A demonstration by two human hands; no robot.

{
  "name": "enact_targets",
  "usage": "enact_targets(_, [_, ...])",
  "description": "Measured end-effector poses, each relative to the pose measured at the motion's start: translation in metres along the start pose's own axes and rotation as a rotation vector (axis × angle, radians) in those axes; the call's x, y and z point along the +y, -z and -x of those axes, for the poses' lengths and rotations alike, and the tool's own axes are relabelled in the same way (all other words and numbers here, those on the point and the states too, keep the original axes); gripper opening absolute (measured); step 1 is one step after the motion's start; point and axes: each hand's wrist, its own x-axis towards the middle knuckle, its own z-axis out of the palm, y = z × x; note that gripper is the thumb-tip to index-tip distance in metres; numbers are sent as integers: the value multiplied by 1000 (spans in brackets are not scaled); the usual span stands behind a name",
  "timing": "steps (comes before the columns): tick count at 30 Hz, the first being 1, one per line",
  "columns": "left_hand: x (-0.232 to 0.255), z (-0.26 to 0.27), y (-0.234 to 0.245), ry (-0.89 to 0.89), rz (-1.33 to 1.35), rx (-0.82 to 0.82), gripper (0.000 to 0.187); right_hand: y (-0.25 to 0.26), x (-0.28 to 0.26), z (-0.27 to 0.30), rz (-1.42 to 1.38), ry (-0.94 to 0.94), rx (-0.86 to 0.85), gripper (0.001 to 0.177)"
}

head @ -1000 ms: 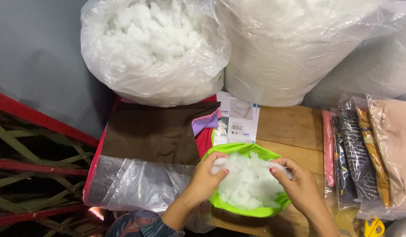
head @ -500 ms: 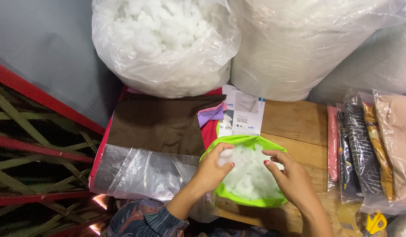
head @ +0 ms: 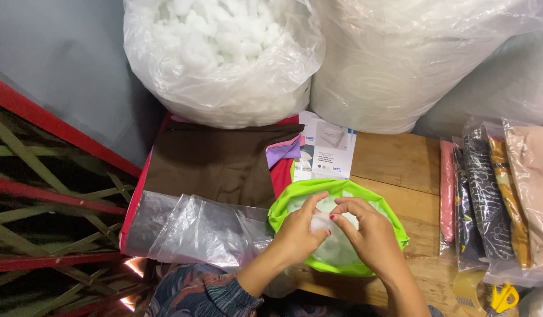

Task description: Stuffing a small green pillowcase with white fiberfill material from a large storage bag.

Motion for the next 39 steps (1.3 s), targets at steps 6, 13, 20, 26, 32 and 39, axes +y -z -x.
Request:
enact_targets(6, [12, 5, 10, 29, 17, -9, 76, 9, -17, 1, 5, -118, -38, 35])
enact_targets(13, [7, 0, 7, 27, -42, 3, 77, 9, -9, 1, -13, -76, 8, 18])
enact_targets(20, [-9, -13, 13, -36, 83, 204, 62, 31, 13, -2, 146, -304, 175, 20])
enact_targets(26, [-15, -23, 7, 20, 542, 168, 50, 25, 3, -1, 12, -318, 38, 32])
enact_targets(32, [-7, -18, 5, 56, 676, 61, 45, 14, 7, -1, -297, -209, -32, 40])
enact_targets(39, [-27, -36, 6, -82, 721, 285, 31, 16, 30, -3, -378, -191, 141, 8])
